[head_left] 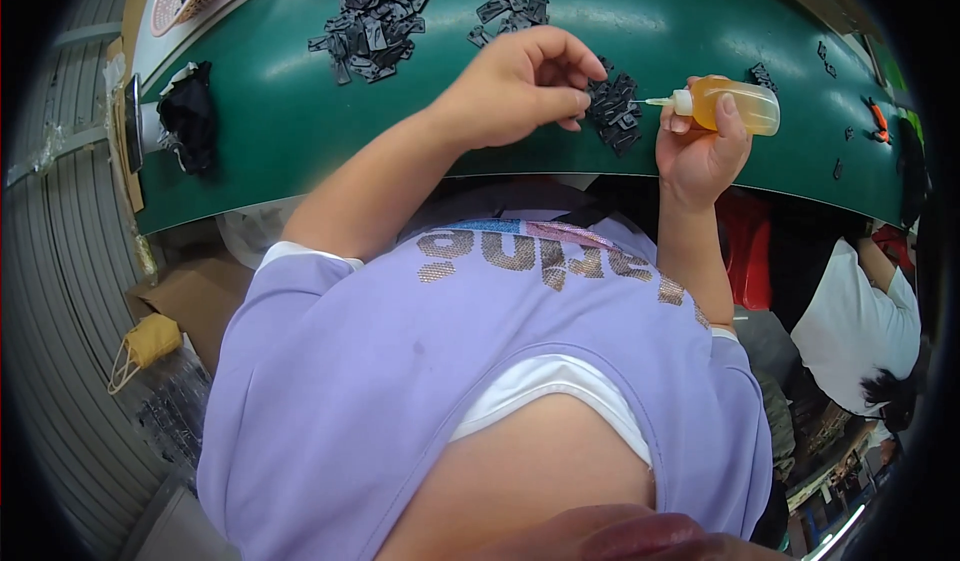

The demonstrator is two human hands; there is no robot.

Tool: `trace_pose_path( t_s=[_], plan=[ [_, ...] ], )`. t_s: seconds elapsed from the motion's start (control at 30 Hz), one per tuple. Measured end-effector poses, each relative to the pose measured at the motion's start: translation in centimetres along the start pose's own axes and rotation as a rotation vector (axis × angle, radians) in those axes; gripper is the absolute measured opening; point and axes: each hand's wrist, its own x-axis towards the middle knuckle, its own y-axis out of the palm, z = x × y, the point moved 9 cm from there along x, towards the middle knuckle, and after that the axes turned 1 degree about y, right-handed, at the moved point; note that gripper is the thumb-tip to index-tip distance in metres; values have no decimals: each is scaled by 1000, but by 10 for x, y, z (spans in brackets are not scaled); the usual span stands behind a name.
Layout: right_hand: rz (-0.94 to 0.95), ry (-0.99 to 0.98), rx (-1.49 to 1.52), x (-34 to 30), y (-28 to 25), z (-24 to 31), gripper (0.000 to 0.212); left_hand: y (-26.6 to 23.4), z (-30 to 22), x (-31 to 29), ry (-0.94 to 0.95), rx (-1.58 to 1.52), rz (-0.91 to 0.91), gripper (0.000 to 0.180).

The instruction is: The person applies adhesive from a bottle to small plastic parts and assembles them into a toy car shell.

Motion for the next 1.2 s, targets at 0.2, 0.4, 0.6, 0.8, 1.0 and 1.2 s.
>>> trace_pose_path(
  t_s=[0.2,0.4,0.6,0.8,1.0,1.2],
  plan=[
    [172,-175,-157,-11,23,9,16,3,18,1,-69,141,9,28],
    [230,-272,-361,-20,33,13,16,4,21,-2,-205,184,8,23],
    [203,-265,-384,-20,31,13,13,4,20,0,-189,242,6,20],
    [227,-302,-412,-20,31,14,14,3,21,0,-202,254,-3,21],
    [245,-302,-438,-20,32,14,14,3,21,0,-210,263,-11,20],
    [247,-310,-448,-21,33,13,13,3,22,0,-235,255,-14,21]
  ],
)
